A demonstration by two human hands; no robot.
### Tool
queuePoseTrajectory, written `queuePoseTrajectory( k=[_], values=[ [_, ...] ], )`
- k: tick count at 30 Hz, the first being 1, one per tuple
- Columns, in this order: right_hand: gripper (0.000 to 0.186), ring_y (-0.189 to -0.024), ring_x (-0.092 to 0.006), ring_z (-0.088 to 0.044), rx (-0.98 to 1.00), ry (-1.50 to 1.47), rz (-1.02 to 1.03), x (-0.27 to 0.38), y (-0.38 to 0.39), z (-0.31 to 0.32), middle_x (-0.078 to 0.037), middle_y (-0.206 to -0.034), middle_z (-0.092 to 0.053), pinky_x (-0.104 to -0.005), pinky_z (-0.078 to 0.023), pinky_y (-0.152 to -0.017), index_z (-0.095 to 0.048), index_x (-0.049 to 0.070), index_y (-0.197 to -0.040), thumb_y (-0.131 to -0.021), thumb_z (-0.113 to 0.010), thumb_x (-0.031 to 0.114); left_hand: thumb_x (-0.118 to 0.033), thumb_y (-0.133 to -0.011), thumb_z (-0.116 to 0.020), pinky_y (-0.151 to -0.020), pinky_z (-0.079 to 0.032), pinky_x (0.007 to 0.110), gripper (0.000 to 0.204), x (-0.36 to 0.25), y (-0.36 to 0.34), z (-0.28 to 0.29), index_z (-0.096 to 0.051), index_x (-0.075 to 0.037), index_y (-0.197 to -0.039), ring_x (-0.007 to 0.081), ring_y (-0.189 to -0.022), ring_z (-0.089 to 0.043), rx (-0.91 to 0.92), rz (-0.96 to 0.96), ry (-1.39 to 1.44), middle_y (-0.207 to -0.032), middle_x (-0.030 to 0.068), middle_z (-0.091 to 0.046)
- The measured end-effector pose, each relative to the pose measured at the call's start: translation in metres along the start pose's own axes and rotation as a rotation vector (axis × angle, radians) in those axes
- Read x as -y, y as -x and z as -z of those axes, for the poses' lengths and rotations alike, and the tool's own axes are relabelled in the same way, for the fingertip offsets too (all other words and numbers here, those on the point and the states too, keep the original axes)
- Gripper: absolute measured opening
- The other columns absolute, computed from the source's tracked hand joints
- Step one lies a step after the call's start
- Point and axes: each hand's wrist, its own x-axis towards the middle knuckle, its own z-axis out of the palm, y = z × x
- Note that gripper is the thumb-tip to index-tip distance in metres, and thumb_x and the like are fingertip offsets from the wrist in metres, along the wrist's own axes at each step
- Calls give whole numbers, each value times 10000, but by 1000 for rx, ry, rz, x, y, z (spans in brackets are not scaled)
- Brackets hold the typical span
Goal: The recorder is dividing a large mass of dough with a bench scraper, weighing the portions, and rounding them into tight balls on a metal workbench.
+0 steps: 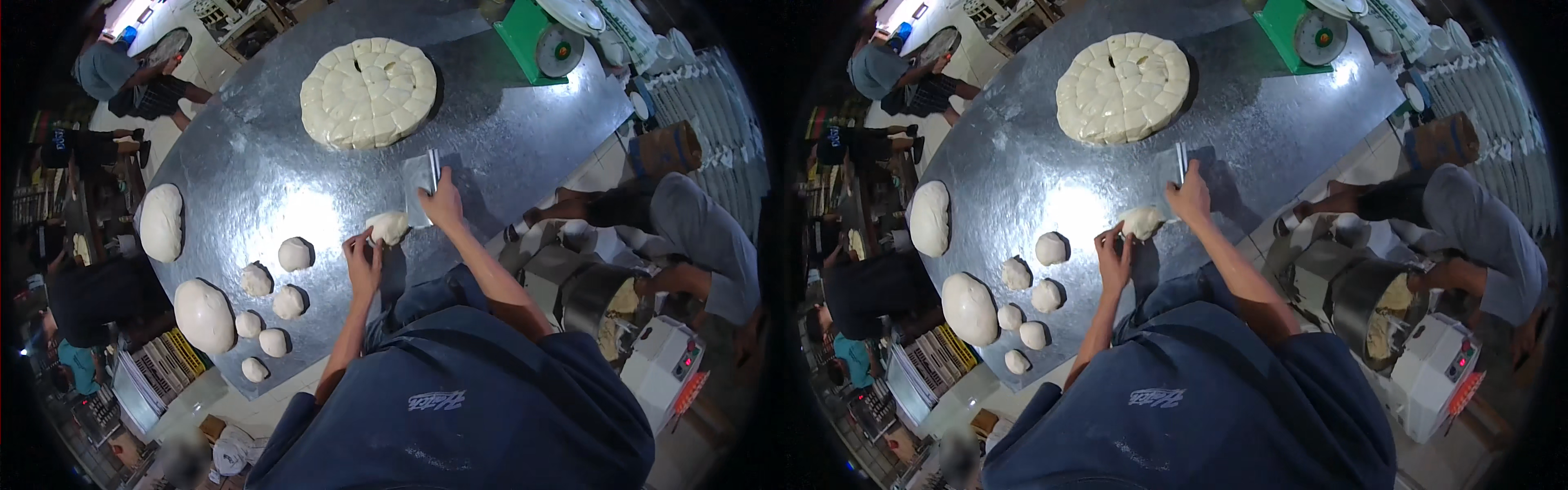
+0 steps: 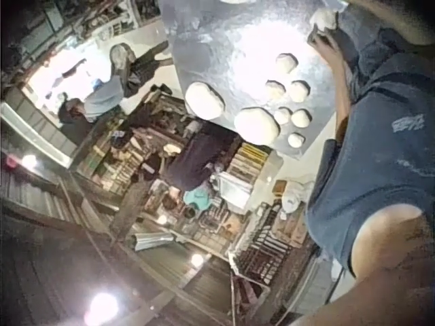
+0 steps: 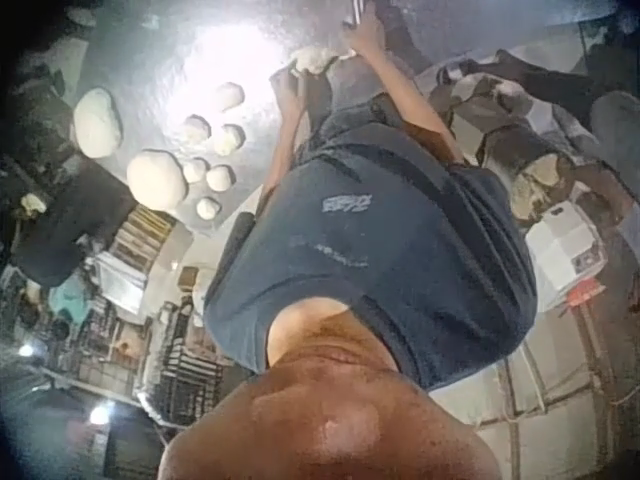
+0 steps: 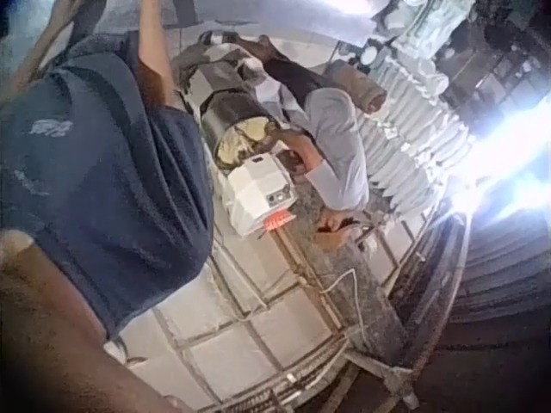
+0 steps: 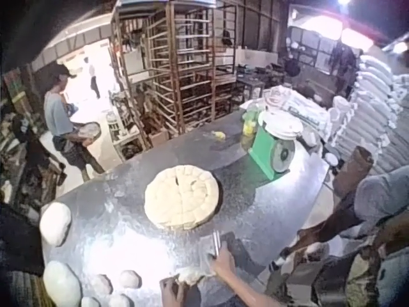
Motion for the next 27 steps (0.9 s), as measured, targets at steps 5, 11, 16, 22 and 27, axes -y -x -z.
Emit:
queuePoseTrajectory(
  k=[5,11,16,22,27],
  values=[
    [468,-811,-484,-600,23,274,223,-8,71,-28,-248,-981,-580,-577,-467,-673,-354,11,-1159,-804,-627,150,-304,-901,-640,-672,-457,282,399,19,-12,-7,-597,-54,-1209,154,-759,-529,240,171,270,-945,109,-534],
    [723,-912,-486,-592,-40,-34,48,-3,68,-58,-315,-963,-607,-541,-467,-759,-247,-16,-1350,-783,-651,180,-392,-793,-745,-712,-477,329,583,1,-34,-10,-502,-12,-1162,227,-781,-579,119,213,313,-921,149,-577],
    [668,-999,-460,-584,97,-234,222,-22,57,-6,-300,-1080,-593,-503,-473,-838,-358,0,-1284,-760,-706,226,-248,-717,-816,-751,-528,321,837,16,-73,27,-284,-50,-1333,257,-938,-616,-36,79,450,-1132,186,-520],
    [597,-908,-437,-615,38,171,164,-38,-46,79,-249,-1019,-632,-506,-496,-753,-403,20,-1216,-763,-711,257,-425,-824,-693,-1023,-322,504,683,14,-86,60,-439,-110,-1375,451,-1210,-397,-216,51,-605,-1324,329,-340],
    [705,-1027,-427,-588,466,218,401,-45,-80,27,-281,-1132,-592,-474,-470,-856,-381,15,-1354,-780,-690,283,-334,-888,-616,-983,-353,465,598,-38,-42,9,-417,-11,-1351,400,-1123,-467,-24,486,272,-1227,262,-462]
  ],
)
